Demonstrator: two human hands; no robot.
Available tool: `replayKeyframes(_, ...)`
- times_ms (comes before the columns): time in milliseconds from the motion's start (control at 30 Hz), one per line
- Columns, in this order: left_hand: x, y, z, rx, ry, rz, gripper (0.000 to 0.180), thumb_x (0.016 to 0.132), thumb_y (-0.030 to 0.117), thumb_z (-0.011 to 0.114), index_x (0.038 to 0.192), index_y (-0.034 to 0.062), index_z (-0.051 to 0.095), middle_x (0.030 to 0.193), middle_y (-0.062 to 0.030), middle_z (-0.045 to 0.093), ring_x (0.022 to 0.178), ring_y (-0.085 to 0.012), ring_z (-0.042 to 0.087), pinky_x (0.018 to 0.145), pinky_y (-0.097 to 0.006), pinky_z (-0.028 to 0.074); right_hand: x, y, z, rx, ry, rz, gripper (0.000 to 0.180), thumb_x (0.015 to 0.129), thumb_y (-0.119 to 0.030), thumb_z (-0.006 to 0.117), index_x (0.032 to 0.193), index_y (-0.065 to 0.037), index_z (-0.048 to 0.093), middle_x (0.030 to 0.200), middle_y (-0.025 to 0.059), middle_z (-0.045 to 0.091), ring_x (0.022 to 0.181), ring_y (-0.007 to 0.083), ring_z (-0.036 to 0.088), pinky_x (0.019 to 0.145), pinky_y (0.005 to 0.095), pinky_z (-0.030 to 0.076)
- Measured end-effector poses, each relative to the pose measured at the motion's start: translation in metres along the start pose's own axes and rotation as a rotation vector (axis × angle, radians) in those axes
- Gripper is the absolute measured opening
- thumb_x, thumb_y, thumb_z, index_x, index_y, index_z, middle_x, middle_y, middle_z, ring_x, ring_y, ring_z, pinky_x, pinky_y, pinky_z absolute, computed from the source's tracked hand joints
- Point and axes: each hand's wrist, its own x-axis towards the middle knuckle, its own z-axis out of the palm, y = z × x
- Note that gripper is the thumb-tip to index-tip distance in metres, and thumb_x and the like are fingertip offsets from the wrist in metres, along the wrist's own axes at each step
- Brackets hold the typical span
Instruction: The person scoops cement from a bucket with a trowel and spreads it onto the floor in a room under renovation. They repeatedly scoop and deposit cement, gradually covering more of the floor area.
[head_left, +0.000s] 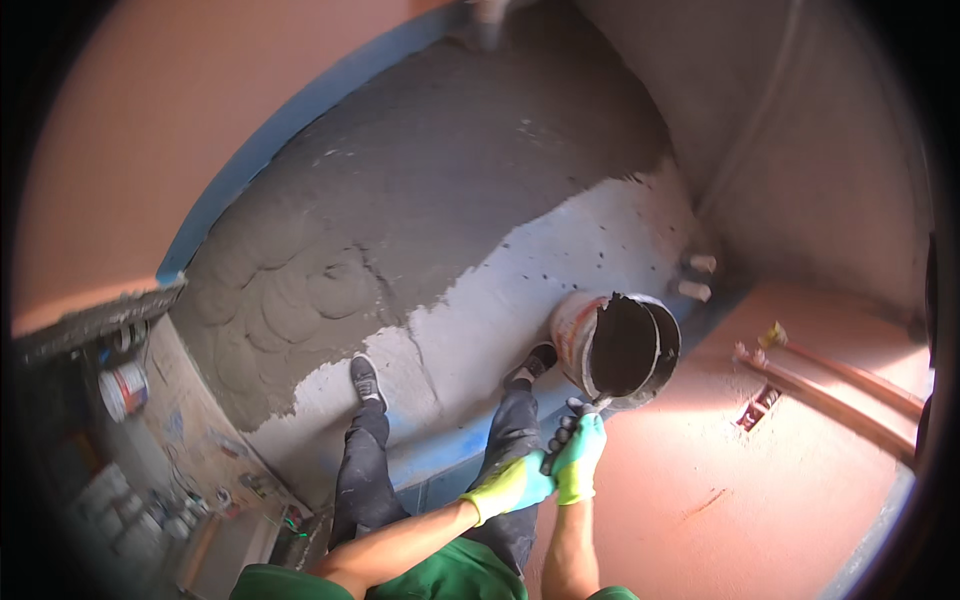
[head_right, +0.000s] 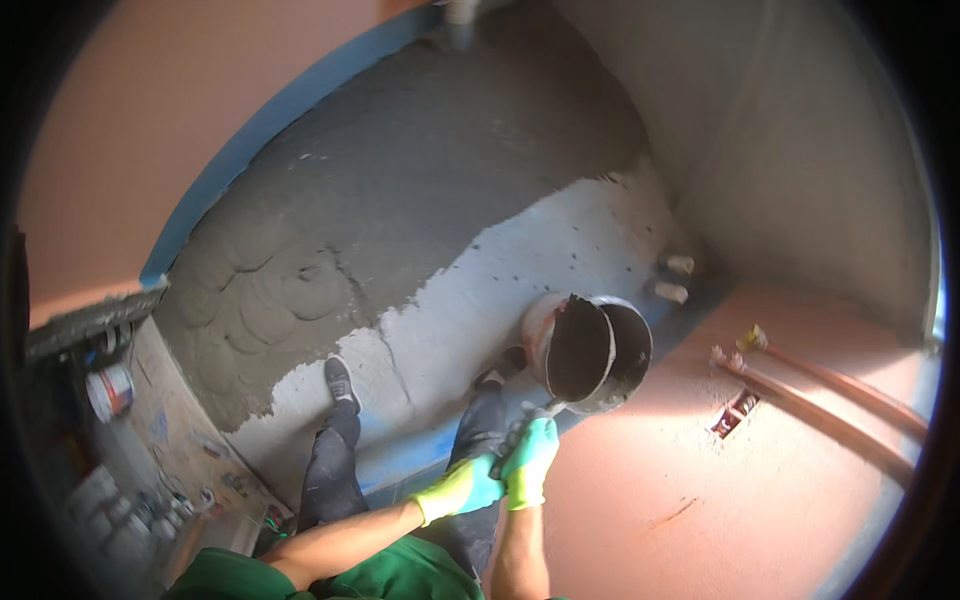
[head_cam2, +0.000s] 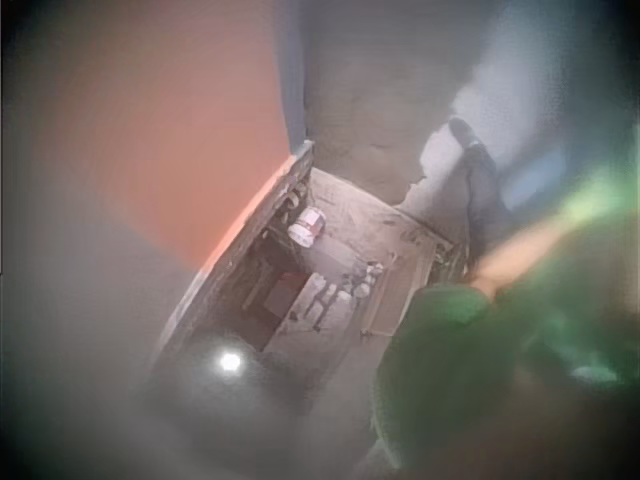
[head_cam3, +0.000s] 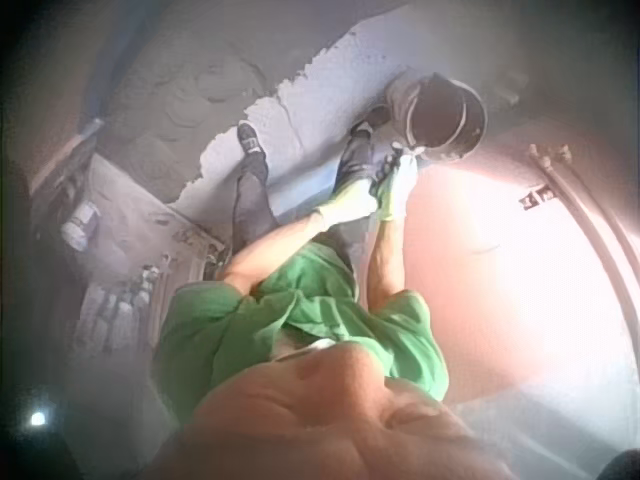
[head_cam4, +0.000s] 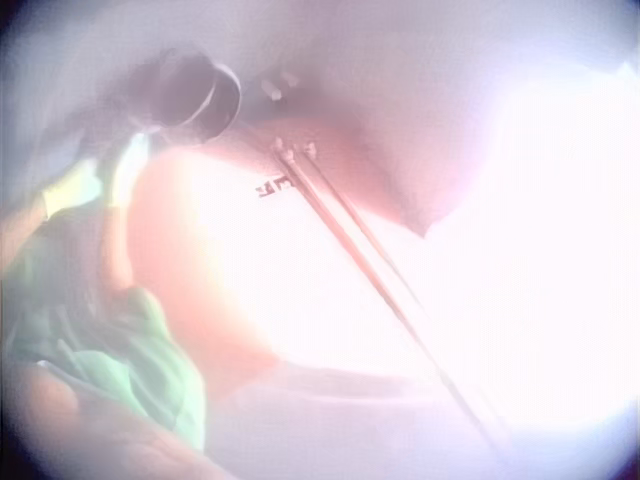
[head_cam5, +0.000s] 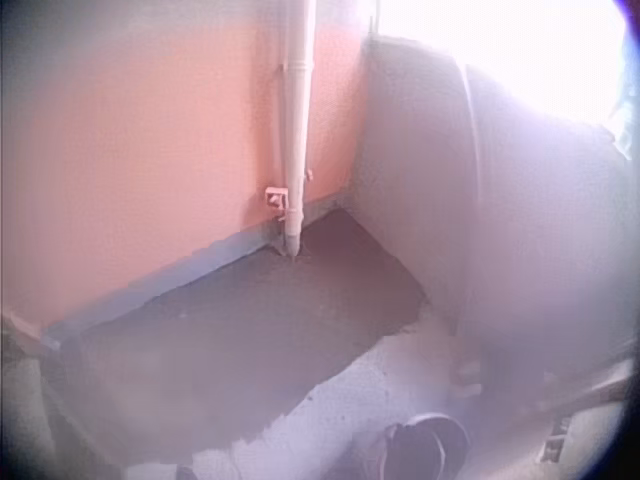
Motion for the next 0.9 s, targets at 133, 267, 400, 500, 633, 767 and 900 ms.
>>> replayKeyframes(133,0.113,0.023,0.066,-0.748,-0.390,-0.395,0.017,0.090,0.025,0.059,0.083,0.0097,0.056,0.067,-0.0014,0.055,0.052,-0.0125,0.051,0.046,-0.026,0.038,0.106,-0.047,-0.093,-0.009,0.106,0.197,0.025,0.097,-0.021,0.044,0.101,-0.002,0.060,0.062,-0.0003,0.046,0.047,0.0116,0.043,0.041,0.0274,0.037)
replayKeyframes(267,0.227,0.005,0.106,-1.031,-0.275,-0.724,0.023,0.091,0.033,0.057,0.078,0.0148,0.054,0.061,0.0015,0.049,0.045,-0.0131,0.044,0.042,-0.024,0.032,0.242,-0.040,-0.148,-0.139,0.119,0.369,0.024,0.096,-0.019,0.048,0.077,-0.011,0.058,0.057,-0.0030,0.048,0.041,0.0121,0.041,0.039,0.0258,0.036)
replayKeyframes(400,0.309,-0.026,0.109,-1.153,-0.022,-0.836,0.017,0.091,0.024,0.058,0.078,0.0125,0.058,0.070,-0.0018,0.059,0.056,-0.0135,0.054,0.045,-0.025,0.041,0.343,-0.016,-0.152,-0.317,0.090,0.510,0.030,0.098,-0.028,0.046,0.073,-0.013,0.056,0.054,-0.0015,0.052,0.039,0.0153,0.046,0.036,0.0304,0.034)
replayKeyframes(500,0.348,-0.043,0.092,-1.133,0.091,-0.703,0.015,0.092,0.020,0.055,0.079,0.0125,0.055,0.067,0.0004,0.054,0.052,-0.0109,0.048,0.044,-0.025,0.035,0.395,-0.003,-0.130,-0.417,-0.073,0.508,0.024,0.092,-0.020,0.051,0.076,-0.004,0.061,0.060,0.0055,0.056,0.045,0.0191,0.052,0.042,0.0334,0.043)
replayKeyframes(633,0.362,-0.052,0.086,-1.036,0.317,-0.801,0.012,0.093,0.022,0.055,0.085,0.0130,0.056,0.068,0.0006,0.055,0.047,-0.0106,0.045,0.040,-0.023,0.032,0.420,0.018,-0.114,-0.572,-0.288,0.446,0.019,0.087,-0.014,0.053,0.074,-0.005,0.063,0.059,0.0039,0.056,0.043,0.0178,0.051,0.040,0.0328,0.039)
replayKeyframes(767,0.351,-0.056,0.086,-0.942,0.406,-0.817,0.013,0.090,0.019,0.057,0.079,0.0134,0.056,0.064,0.0026,0.052,0.045,-0.0094,0.043,0.039,-0.024,0.029,0.414,0.038,-0.114,-0.481,-0.472,0.325,0.016,0.088,-0.011,0.055,0.078,-0.006,0.066,0.062,0.0029,0.059,0.046,0.0166,0.054,0.040,0.0319,0.040)
replayKeyframes(900,0.333,-0.048,0.090,-0.895,0.443,-0.815,0.009,0.090,0.021,0.061,0.084,0.0134,0.060,0.067,0.0006,0.056,0.045,-0.0093,0.044,0.038,-0.023,0.030,0.396,0.039,-0.114,-0.335,-0.430,0.547,0.015,0.089,-0.014,0.056,0.082,-0.005,0.066,0.062,0.0029,0.059,0.046,0.0172,0.054,0.040,0.0313,0.040)
